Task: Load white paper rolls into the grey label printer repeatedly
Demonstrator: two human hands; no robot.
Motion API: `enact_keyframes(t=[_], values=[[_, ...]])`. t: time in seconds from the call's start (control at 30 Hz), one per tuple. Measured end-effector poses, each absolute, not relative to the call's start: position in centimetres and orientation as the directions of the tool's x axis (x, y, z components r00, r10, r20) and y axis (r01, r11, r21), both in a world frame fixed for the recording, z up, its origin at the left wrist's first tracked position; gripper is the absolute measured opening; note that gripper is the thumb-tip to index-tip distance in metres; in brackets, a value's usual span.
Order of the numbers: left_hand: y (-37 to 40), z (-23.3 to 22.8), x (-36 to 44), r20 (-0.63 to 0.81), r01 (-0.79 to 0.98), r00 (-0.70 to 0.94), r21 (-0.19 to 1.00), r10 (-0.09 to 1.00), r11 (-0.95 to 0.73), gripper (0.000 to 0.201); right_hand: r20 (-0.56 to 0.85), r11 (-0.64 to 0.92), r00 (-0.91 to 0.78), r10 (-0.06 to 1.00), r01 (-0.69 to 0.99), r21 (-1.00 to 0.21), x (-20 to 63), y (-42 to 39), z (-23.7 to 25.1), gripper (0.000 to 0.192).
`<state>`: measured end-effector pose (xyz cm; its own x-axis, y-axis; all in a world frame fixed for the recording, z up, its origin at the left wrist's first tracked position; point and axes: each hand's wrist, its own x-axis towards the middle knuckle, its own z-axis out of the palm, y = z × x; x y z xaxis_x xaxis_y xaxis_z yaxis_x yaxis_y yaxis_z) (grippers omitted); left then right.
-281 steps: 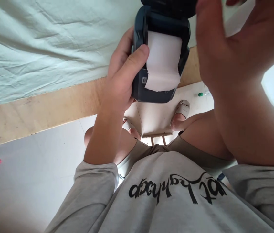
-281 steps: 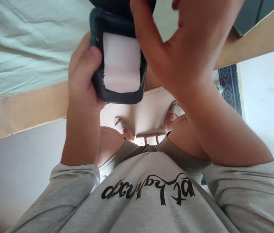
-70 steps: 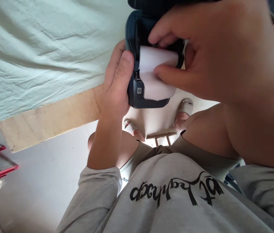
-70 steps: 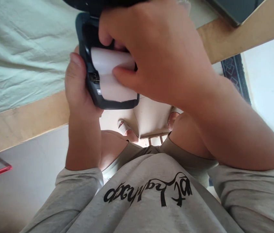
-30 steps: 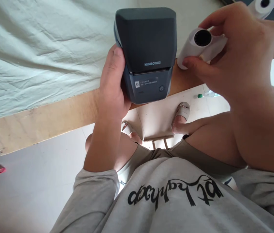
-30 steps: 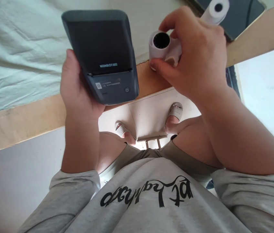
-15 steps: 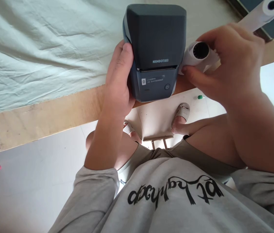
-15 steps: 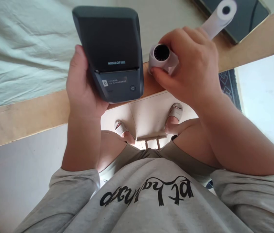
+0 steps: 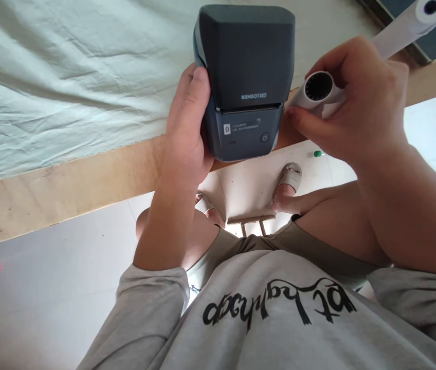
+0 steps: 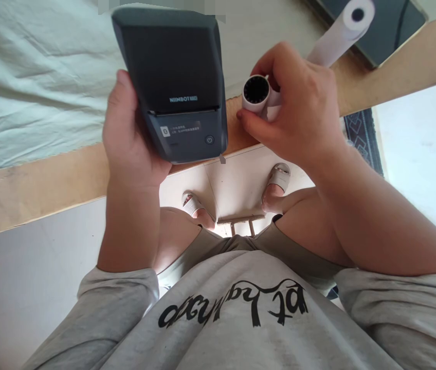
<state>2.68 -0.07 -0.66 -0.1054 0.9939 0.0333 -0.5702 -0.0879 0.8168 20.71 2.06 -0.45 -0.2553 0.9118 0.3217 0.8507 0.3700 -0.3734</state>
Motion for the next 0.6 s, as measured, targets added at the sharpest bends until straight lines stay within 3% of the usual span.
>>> enact_keyframes(t=[0.17,0.4,0.5,0.6], values=[[0.06,-0.64,2.85,0.016,-0.573,-0.113,0.816,0.993,-0.079,0.022,0.452,0.470,-0.313,0.836,0.833,-0.292,20.80,2.14,-0.80,0.028],[-0.03,-0.85,2.76,0.032,-0.587,-0.114,0.804,0.993,-0.093,0.022,0.533,0.543,-0.274,0.801,0.707,-0.452,20.24,1.47,-0.24,0.056],[-0.07,-0.89,2.75,0.029,-0.586,-0.097,0.807,0.995,-0.081,0.022,0.470,0.519,-0.322,0.822,0.764,-0.383,20.45,1.60,-0.60,0.050],[-0.11,-0.78,2.71,0.037,-0.587,-0.096,0.805,0.995,-0.086,0.020,0.444,0.501,-0.373,0.815,0.838,-0.217,20.84,2.06,-1.22,0.036]])
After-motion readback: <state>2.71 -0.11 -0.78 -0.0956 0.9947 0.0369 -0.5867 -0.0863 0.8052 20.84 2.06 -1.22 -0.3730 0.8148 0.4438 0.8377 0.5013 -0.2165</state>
